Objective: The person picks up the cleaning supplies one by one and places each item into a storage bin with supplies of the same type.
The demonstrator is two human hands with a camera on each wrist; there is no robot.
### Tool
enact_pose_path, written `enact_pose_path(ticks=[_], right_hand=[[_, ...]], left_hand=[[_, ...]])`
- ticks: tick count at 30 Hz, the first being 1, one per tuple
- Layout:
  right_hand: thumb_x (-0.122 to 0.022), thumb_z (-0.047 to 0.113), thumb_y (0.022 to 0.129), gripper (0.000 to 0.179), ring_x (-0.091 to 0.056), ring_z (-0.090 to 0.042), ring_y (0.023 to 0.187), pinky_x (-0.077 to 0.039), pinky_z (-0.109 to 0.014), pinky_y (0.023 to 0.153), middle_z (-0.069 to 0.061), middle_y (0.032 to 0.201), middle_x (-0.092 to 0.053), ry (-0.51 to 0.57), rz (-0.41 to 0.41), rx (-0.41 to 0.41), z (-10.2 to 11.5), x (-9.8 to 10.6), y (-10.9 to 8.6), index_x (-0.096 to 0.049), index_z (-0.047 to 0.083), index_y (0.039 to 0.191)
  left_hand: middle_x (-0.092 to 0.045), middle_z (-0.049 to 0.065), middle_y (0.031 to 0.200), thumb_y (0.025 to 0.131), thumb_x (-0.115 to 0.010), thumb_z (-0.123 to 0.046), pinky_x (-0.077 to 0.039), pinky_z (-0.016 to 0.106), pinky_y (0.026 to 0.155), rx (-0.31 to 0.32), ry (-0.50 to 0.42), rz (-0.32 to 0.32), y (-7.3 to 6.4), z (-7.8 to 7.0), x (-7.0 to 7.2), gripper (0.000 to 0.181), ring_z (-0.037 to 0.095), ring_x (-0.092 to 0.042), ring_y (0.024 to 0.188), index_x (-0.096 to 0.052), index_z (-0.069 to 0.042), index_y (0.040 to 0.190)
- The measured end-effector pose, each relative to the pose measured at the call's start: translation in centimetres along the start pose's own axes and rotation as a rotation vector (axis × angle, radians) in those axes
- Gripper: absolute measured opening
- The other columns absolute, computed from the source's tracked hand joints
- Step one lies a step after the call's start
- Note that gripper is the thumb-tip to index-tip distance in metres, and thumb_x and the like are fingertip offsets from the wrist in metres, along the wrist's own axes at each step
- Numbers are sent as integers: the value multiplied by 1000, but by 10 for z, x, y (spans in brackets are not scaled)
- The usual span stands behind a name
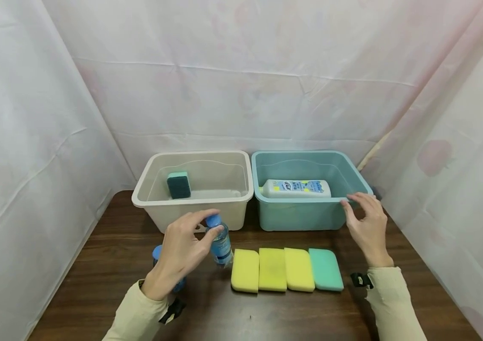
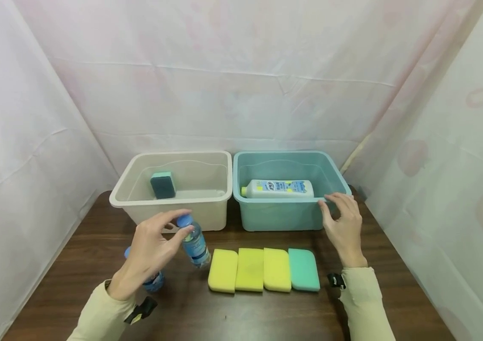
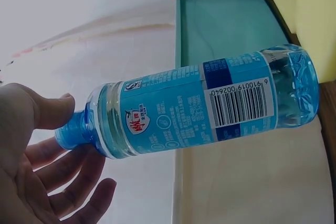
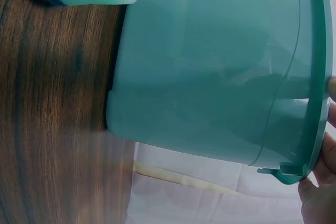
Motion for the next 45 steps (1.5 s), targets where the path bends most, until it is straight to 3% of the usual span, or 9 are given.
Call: enact_pose_path(ticks=[21,45], right_hand=[[-83,2,89,24,-64,-48,114,-34,-66,124,-27,113,-74,9,3,16,0,0,-3,-78,-5,112],[-84,1,88,25,-63,-48,114,-34,-66,124,-27,113,-74,17,-3,24,4,0,-2,-78,-5,111]], left_hand=[[-79,3,106,90,-88,-23,-62,36,72,38,-78,-19,17,-9,-1,37,15,-71,86,-78,-14,125],[-80,6,107,95,-83,-16,-66,34,77,66,-243,4,38,-25,-11,33,17,-75,95,-77,-13,127]])
Point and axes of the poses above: each hand's wrist, its own y-axis towards the middle knuckle, its own x-axis out of the back of the hand, z = x × y, the point moved 6 cm from there along y, towards the middle knuckle
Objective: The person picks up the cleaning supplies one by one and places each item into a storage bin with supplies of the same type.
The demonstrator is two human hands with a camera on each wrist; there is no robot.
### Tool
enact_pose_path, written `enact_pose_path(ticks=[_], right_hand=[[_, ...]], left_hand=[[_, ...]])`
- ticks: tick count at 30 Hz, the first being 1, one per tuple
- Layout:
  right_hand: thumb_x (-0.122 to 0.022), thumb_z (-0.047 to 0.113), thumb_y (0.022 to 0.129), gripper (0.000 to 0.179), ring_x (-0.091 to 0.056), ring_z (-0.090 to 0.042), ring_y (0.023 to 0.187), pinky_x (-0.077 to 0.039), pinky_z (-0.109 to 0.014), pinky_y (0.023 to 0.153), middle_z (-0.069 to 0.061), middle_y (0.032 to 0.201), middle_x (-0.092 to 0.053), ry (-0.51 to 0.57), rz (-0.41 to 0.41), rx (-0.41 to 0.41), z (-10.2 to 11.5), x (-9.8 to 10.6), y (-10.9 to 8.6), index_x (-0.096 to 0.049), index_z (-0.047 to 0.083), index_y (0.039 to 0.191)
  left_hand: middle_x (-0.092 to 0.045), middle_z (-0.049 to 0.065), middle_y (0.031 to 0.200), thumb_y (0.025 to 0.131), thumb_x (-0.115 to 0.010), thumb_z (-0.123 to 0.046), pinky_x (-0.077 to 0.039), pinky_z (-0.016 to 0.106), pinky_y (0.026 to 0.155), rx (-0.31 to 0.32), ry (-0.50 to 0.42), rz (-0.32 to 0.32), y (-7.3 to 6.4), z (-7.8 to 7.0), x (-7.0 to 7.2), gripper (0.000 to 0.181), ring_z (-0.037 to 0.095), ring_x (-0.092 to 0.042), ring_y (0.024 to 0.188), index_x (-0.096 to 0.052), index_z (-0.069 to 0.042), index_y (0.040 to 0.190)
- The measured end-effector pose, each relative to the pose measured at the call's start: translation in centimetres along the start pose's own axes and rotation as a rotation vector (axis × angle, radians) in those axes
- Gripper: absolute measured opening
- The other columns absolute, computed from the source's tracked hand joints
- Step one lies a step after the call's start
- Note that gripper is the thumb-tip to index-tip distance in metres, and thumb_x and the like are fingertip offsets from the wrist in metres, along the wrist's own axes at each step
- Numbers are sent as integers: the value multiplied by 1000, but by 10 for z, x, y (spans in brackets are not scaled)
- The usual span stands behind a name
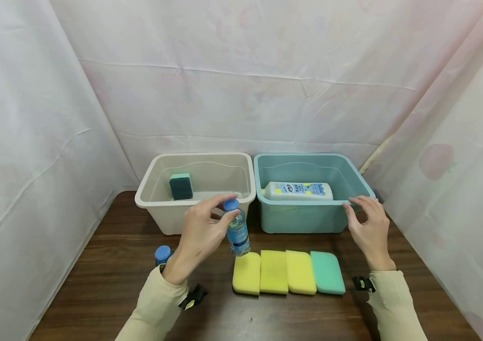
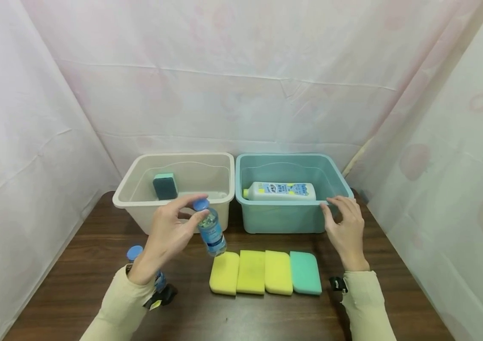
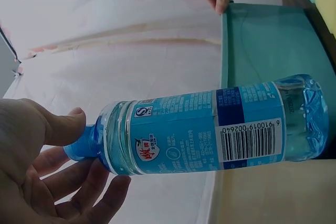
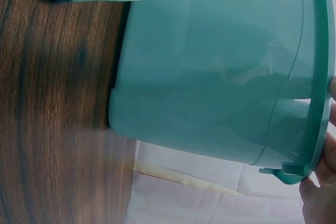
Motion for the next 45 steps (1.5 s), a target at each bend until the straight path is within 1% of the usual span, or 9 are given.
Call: enact_pose_path(ticks=[6,12,17,22,29,36,41,45], right_hand=[[-84,1,88,25,-63,-48,115,-34,-65,124,-26,113,-74,1,-1,-7,-1,0,0,-78,-4,112],[-84,2,88,25,-64,-48,114,-34,-65,124,-26,114,-74,1,4,-11,-2,0,-1,-78,-4,112],[-85,1,88,25,-64,-48,113,-34,-64,124,-27,114,-74,-1,-6,-8,-5,4,-1,-79,-4,112],[-85,-1,86,27,-64,-49,113,-35,-65,124,-26,113,-74,0,-16,-4,-6,7,0,-79,-4,111],[-86,0,85,27,-64,-48,113,-35,-64,124,-25,113,-75,16,-19,3,-8,1,-1,-79,-3,111],[-82,7,93,26,-63,-45,118,-32,-67,124,-27,116,-73,-10,23,-3,-10,0,-3,-77,-5,115],[-82,8,93,26,-63,-46,118,-32,-65,125,-28,116,-73,-9,31,7,-10,-1,-2,-77,-6,115],[-82,8,92,26,-63,-46,118,-32,-65,126,-28,116,-73,-9,23,10,-11,-1,-2,-77,-6,115]], left_hand=[[-80,7,111,96,-81,-15,-66,36,79,15,-23,10,4,-2,-2,32,19,-75,95,-77,-10,127],[-80,8,112,97,-80,-13,-66,37,80,1,-25,13,10,-9,-5,30,22,-75,97,-77,-10,127],[-80,8,109,97,-79,-13,-66,36,81,-8,-41,11,16,-16,-11,30,22,-74,100,-77,-9,127],[-80,9,107,95,-81,-11,-66,37,80,-25,-75,-15,22,-24,-13,30,22,-74,98,-77,-8,124],[-80,11,110,92,-83,-8,-66,37,81,-52,-106,-40,28,-31,-13,32,22,-75,97,-77,-7,124],[-81,10,109,93,-83,-10,-65,33,81,-58,-121,-34,35,-35,-16,31,20,-76,95,-78,-7,123],[-81,10,107,92,-84,-11,-65,32,80,-84,-103,-33,39,-38,-17,31,20,-76,94,-78,-6,122],[-81,10,107,92,-84,-10,-65,33,81,-99,-114,-30,44,-39,-17,31,20,-75,93,-79,-5,122]])
Point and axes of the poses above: each hand's wrist, its own y-axis towards the middle knuckle, its own x-axis out of the back of the hand, z = x × y, the point moved 6 cm from there along y, towards the middle knuckle
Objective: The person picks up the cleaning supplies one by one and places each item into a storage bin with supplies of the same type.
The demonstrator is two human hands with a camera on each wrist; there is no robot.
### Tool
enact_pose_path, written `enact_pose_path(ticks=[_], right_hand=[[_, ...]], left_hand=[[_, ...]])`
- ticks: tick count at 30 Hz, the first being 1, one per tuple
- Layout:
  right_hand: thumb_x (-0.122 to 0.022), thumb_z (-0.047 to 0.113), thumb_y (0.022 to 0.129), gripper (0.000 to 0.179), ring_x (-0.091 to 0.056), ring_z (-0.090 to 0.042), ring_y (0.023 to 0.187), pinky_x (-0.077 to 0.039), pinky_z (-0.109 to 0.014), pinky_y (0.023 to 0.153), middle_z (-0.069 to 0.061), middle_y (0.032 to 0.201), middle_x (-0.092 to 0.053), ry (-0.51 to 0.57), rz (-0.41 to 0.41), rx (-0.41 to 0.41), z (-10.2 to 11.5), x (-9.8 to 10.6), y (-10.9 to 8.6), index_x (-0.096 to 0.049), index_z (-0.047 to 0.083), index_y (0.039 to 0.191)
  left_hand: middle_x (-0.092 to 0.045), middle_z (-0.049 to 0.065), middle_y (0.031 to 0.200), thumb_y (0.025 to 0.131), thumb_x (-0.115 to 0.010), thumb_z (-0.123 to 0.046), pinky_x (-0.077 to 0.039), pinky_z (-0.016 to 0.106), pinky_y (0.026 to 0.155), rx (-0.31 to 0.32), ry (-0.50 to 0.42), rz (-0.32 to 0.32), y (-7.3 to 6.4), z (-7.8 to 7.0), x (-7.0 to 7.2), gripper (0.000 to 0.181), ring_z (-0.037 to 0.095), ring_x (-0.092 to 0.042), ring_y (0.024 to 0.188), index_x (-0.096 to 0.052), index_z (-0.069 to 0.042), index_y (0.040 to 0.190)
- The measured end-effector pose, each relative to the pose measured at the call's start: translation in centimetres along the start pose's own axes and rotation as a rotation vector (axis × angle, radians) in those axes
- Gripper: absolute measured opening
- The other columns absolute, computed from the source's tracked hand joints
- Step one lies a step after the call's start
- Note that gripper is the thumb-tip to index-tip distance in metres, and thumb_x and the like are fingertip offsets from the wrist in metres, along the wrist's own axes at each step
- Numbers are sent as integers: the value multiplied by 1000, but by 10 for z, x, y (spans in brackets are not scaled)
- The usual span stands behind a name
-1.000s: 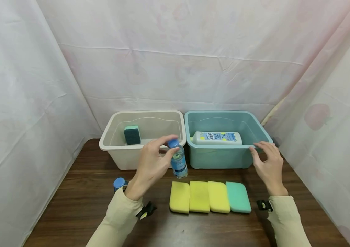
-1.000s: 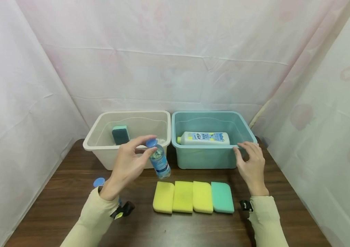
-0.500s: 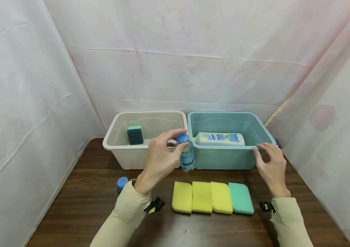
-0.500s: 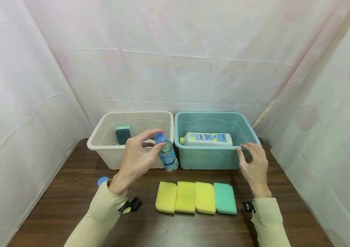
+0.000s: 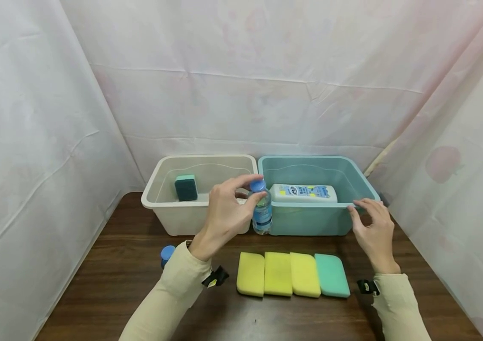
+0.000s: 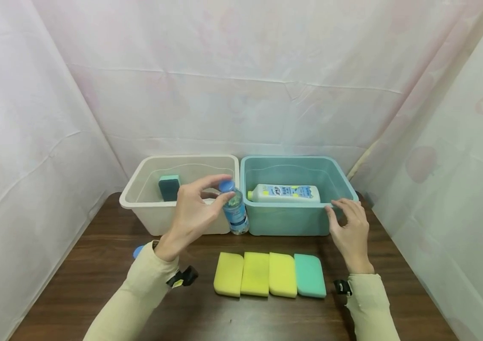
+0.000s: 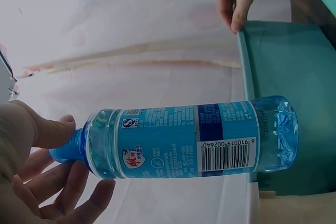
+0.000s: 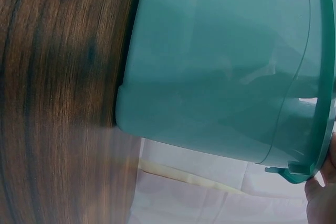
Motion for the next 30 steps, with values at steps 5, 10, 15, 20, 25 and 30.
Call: enact_pose_path(ticks=[5,10,15,20,25,30], right_hand=[[-82,7,92,26,-63,-46,117,-33,-65,125,-28,116,-73,-3,-12,1,-2,0,0,-77,-6,114],[-82,6,92,26,-63,-46,116,-33,-66,124,-28,115,-73,-5,-10,4,-2,0,0,-77,-7,114],[-82,6,92,25,-63,-46,116,-34,-63,125,-28,114,-74,4,-12,8,0,-1,0,-77,-6,114],[-82,4,91,25,-63,-46,115,-34,-63,125,-27,113,-74,9,-22,13,1,0,0,-77,-6,113],[-82,4,91,25,-63,-47,115,-33,-64,125,-28,113,-73,3,-25,11,0,2,0,-77,-7,113],[-82,5,91,26,-63,-47,115,-33,-64,126,-28,114,-73,-6,-13,7,1,3,0,-77,-6,113]], left_hand=[[-81,11,107,92,-84,-9,-65,33,81,-9,-9,-3,5,-1,-1,30,20,-76,93,-79,-5,121],[-81,10,107,92,-84,-10,-66,32,80,1,-15,-7,8,0,-1,30,19,-75,93,-79,-6,121],[-81,9,104,91,-84,-10,-66,31,78,18,-12,-8,9,2,-2,30,18,-75,91,-79,-7,121],[-81,9,103,92,-84,-11,-66,32,79,24,-9,-3,10,1,-4,30,18,-75,91,-79,-6,121],[-80,9,101,93,-84,-11,-66,35,80,22,-19,-13,14,-2,-3,29,19,-74,91,-79,-6,121],[-80,10,100,92,-84,-10,-66,33,80,12,-25,-21,16,-6,-1,30,19,-74,90,-79,-5,121]])
Point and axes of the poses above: each hand's wrist, its own y-axis towards the middle knuckle, its own x-axis out of the back of the hand, z = x × y, the point moved 6 cm from there along y, towards the middle knuckle
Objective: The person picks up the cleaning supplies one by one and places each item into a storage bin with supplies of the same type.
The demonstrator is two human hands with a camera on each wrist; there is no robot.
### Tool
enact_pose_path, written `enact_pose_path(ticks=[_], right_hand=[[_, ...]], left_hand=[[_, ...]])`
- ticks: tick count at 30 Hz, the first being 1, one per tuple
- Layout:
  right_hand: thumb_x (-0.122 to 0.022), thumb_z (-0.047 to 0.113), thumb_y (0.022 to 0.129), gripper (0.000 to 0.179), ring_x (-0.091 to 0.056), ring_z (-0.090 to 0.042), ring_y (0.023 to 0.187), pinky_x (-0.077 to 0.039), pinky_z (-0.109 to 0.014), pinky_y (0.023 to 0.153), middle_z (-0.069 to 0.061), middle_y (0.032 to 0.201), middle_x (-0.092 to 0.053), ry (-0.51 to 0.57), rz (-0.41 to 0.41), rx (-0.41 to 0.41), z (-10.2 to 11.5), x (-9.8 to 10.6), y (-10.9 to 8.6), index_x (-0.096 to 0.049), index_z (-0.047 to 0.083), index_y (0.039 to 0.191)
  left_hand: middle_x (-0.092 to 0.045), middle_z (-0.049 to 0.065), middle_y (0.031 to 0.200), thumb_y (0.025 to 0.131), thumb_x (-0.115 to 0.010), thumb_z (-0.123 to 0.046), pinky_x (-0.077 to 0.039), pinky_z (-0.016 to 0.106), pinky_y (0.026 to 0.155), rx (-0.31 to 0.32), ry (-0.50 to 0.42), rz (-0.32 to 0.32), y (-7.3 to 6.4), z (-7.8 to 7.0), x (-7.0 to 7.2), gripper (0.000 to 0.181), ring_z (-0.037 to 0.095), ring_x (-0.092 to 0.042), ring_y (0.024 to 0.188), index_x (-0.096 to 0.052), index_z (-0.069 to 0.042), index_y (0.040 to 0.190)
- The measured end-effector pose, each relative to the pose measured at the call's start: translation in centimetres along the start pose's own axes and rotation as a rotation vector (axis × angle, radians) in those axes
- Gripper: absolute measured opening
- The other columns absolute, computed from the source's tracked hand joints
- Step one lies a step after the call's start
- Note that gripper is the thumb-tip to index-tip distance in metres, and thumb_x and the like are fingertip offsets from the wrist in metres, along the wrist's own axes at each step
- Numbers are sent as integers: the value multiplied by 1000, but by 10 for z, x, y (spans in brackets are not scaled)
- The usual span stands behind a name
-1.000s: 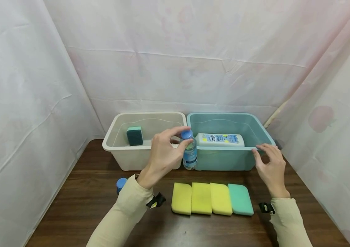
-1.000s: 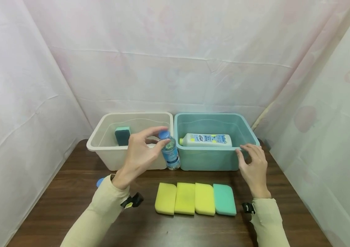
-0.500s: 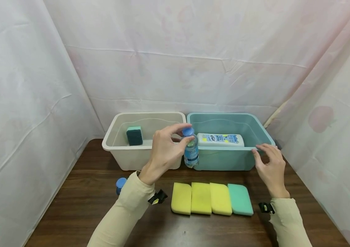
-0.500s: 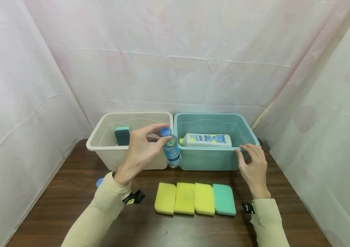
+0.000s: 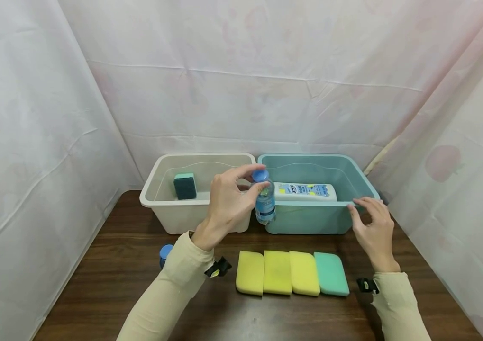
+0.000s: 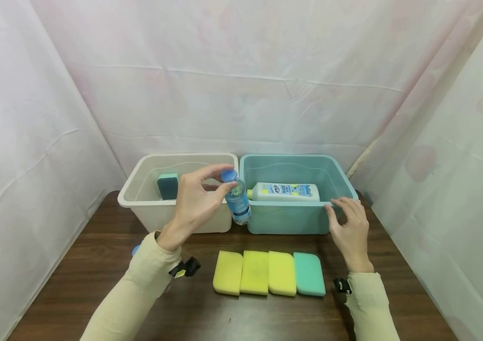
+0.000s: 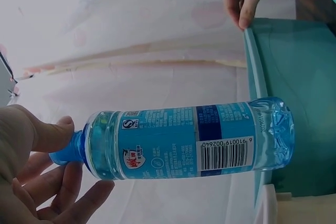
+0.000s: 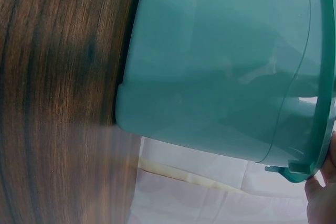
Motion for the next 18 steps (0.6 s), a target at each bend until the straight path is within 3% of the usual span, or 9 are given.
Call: enact_pose_path(ticks=[18], right_hand=[[-82,4,91,25,-63,-47,115,-33,-65,124,-28,113,-73,4,10,-4,5,1,2,-77,-8,113]], left_hand=[[-80,10,100,92,-85,-11,-66,35,80,-2,-5,-29,9,2,-1,30,19,-73,88,-80,-4,120]])
Point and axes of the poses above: each hand's wrist, its own y-axis towards the middle knuckle, its own x-axis out of the back of the hand, z = x × y, the point moved 6 cm from there along y, towards the middle knuckle
